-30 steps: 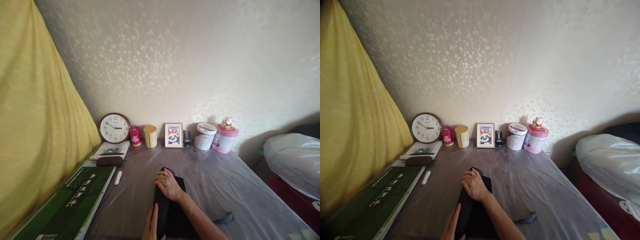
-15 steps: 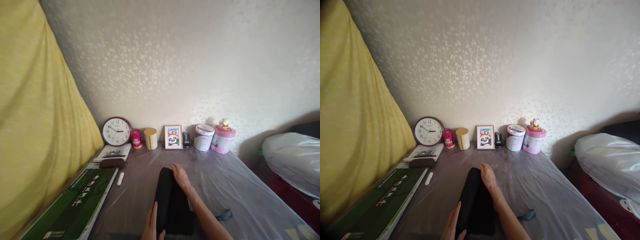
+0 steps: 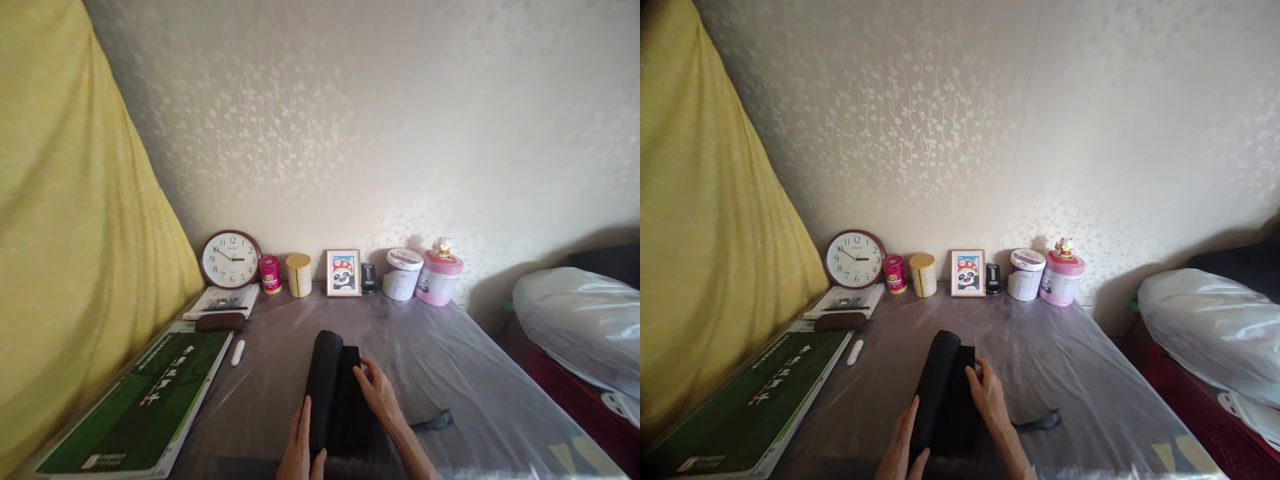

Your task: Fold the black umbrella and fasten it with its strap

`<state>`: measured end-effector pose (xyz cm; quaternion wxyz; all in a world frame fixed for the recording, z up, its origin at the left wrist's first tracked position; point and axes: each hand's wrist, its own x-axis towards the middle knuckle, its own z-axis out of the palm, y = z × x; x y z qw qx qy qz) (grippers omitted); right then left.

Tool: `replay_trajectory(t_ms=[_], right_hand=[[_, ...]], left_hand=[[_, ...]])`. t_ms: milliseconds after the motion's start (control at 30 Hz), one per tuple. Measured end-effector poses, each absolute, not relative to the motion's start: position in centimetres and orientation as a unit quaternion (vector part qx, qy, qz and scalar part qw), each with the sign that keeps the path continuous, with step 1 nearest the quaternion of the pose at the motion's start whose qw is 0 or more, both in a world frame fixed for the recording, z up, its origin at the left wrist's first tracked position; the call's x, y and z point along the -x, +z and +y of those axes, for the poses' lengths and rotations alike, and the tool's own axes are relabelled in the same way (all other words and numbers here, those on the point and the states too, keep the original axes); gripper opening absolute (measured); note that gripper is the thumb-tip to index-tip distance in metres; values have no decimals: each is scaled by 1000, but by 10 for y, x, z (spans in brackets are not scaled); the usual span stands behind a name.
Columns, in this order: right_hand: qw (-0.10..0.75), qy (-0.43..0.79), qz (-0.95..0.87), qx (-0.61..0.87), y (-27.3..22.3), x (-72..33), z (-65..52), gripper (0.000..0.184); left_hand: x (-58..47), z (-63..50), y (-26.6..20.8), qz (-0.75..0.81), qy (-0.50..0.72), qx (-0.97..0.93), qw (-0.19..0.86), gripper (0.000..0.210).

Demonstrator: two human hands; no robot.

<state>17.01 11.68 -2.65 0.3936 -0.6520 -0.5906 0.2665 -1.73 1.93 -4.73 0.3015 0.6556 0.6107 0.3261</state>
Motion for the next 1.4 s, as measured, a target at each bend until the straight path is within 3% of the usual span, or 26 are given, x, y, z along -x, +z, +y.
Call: replay_trajectory(t_ms=[333,667,900,1133,1400], right_hand=[[392,334,-599,613,-12,-144,109,52],[406,366,-601,584,1,-105,116,37],[384,494,-557,546,-1,-89,117,40],[362,539,-576,497,6,-86,108,43],[335,519,-635,464,6,-86,103,34]], left_hand=[[16,20,-51,617,332,-643,309,71],[19,22,-56,622,317,-645,311,72],[18,21,-54,629,316,-648,291,72],[22,19,-67,644,327,-632,281,58],[20,20,-56,620,369,-635,276,84]])
